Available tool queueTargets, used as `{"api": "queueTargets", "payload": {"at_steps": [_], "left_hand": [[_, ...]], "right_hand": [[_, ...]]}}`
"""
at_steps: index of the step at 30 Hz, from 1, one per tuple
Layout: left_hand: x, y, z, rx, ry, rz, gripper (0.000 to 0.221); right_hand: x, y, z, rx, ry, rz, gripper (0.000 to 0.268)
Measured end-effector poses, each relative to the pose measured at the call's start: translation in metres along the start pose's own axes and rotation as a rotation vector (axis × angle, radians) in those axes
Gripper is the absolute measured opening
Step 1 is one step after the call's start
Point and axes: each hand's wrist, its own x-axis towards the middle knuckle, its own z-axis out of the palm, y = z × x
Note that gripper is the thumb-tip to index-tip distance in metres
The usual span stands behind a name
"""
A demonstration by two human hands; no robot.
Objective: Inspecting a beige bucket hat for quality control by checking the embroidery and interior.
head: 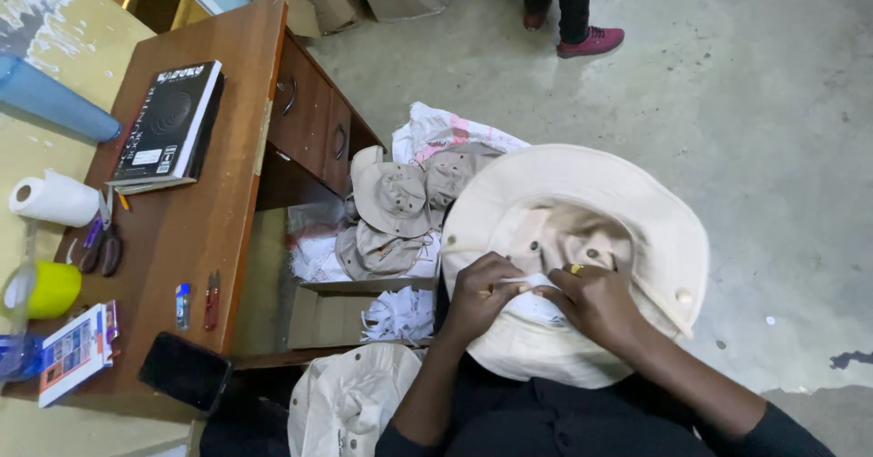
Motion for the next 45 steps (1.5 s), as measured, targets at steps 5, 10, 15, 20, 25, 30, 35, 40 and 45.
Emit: {"api": "queueTargets", "payload": {"at_steps": [5, 10, 15, 20, 25, 30, 35, 40, 45], "left_hand": [[-0.001, 0.015, 0.015, 0.421, 0.107, -0.18, 0.052], [0.0, -0.014, 0.011, 0.27, 0.291, -0.269, 0.012], [0.001, -0.013, 0.005, 0.143, 0.258, -0.261, 0.021], [0.005, -0.001, 0.006, 0.133, 0.151, -0.226, 0.016], [0.009, -0.026, 0.007, 0.428, 0.07, -0.168, 0.029], [0.006, -0.042, 0.011, 0.626, -0.055, 0.032, 0.016], [-0.003, -0.051, 0.037, 0.966, 0.008, 0.759, 0.017], [-0.026, -0.06, 0.043, 0.392, 0.239, 0.292, 0.023], [-0.007, -0.034, 0.01, 0.034, 0.161, -0.144, 0.035]], "right_hand": [[0.003, -0.027, -0.012, 0.222, 0.045, 0.579, 0.028], [0.004, -0.01, -0.001, 0.575, -0.084, 0.746, 0.029], [0.035, -0.012, -0.039, 0.398, -0.262, 0.496, 0.046], [0.066, -0.018, -0.037, 0.499, -0.19, 0.325, 0.019], [0.067, -0.007, 0.003, 0.64, -0.051, 0.281, 0.012], [0.046, 0.013, 0.037, 0.686, -0.052, 0.395, 0.028], [0.05, 0.035, 0.055, 0.799, 0.017, 0.699, 0.027], [0.042, 0.025, 0.057, 0.573, 0.009, 0.688, 0.025], [0.053, 0.026, 0.032, 0.705, -0.095, 0.565, 0.021]]}}
